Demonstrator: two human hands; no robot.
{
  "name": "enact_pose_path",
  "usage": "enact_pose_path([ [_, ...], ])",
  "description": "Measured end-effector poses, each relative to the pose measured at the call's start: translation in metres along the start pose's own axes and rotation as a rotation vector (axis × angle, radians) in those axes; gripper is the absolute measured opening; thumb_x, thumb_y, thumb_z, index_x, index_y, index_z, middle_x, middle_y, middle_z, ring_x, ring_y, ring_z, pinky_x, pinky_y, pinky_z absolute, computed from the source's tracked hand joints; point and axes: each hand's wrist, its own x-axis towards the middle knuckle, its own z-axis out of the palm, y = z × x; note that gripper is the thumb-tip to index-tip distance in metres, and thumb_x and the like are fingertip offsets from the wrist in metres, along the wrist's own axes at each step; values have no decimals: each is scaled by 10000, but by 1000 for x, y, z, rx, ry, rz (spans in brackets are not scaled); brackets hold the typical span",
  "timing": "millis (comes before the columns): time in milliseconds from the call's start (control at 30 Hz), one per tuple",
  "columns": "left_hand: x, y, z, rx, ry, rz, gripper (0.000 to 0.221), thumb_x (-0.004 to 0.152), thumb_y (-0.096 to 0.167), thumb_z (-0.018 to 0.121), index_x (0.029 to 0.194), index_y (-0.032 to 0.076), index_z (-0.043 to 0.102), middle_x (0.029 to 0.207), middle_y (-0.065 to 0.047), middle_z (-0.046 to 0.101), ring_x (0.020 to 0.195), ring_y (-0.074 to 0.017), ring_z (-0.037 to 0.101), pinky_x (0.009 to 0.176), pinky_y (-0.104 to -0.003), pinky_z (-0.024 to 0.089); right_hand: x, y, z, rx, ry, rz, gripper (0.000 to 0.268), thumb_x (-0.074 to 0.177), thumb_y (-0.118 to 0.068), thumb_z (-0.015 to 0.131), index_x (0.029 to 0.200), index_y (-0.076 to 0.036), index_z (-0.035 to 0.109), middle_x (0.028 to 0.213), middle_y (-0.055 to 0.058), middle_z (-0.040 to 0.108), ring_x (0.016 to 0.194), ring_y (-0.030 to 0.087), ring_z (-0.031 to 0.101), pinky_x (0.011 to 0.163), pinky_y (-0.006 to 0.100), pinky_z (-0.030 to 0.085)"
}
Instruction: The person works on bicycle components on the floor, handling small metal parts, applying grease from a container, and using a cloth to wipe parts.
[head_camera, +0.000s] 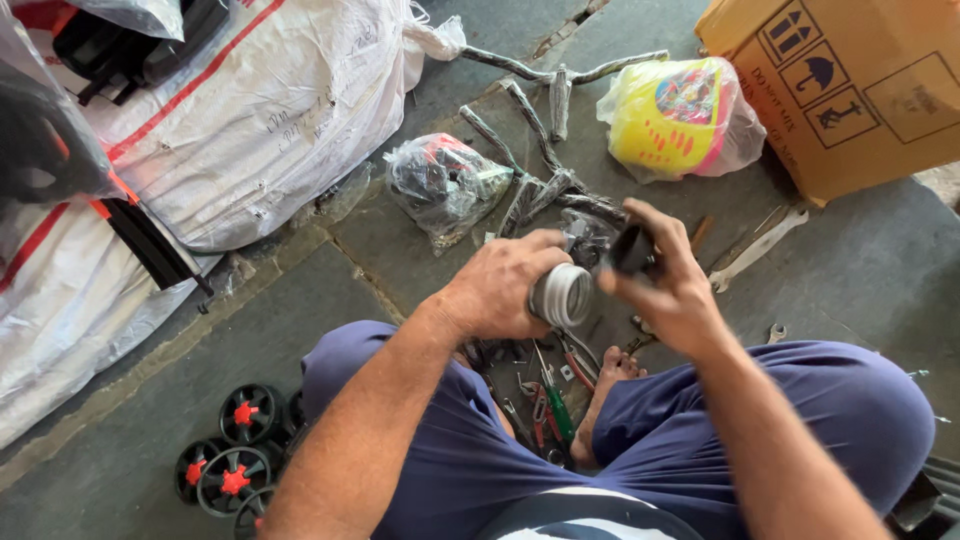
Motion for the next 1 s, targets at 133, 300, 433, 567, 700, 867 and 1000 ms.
enact_pose_path([
  [133, -2, 5, 2, 113, -114, -119, 619, 565, 260, 863, 1147, 160, 676, 1042, -80, 730, 1017, -329, 685, 925, -463, 504, -34, -37, 3, -559, -183, -490, 728, 724, -218, 864, 1357, -34, 554, 1322, 208, 602, 1205, 354, 621, 998, 417, 540],
  [300, -4, 18, 7, 152, -62, -26, 622, 566, 278, 870, 1141, 148, 673, 1011, -86, 734, 973, -343, 680, 846, -477, 490, -40, -34, 13, -883, -222, -664, 688, 734, -262, 861, 1317, -20, 588, 1330, 190, 630, 1140, 381, 666, 924, 439, 577],
  [433, -8, 22, 9, 215, -84, 3, 586, 558, 334, 894, 1048, 119, 654, 985, -86, 732, 957, -321, 687, 857, -474, 487, -48, -22, 21, -795, -154, -565, 762, 736, -375, 889, 1289, 26, 552, 1256, 218, 637, 1071, 378, 699, 873, 437, 594],
  [567, -5, 25, 10, 167, -131, -31, 589, 558, 388, 914, 1011, 116, 654, 945, -87, 733, 942, -320, 693, 851, -484, 488, -55, -22, 26, -705, -172, -98, 800, 677, -398, 917, 1277, -10, 559, 1098, 186, 692, 803, 303, 762, 724, 405, 619],
  [700, -2, 23, 11, 85, -238, -72, 541, 582, 396, 899, 976, 115, 660, 936, -91, 735, 934, -332, 704, 829, -468, 538, -55, -22, 17, -671, -221, -397, 744, 712, -304, 882, 1298, 7, 545, 1190, 225, 644, 1020, 369, 704, 788, 428, 608],
  [867, -4, 22, 11, 48, -425, -82, 517, 545, 363, 868, 976, 144, 684, 923, -86, 750, 927, -329, 712, 801, -465, 546, -57, -15, 4, -906, -415, -825, 663, 677, -189, 817, 1284, -98, 568, 1299, 224, 570, 1153, 399, 652, 843, 431, 620],
  [1000, -6, 26, 12, 26, -492, -95, 529, 516, 364, 858, 977, 160, 697, 912, -81, 751, 914, -323, 716, 786, -462, 550, -59, -6, 1, -918, -380, -856, 660, 683, -268, 854, 1247, -106, 551, 1240, 208, 633, 1036, 360, 715, 795, 390, 627],
])
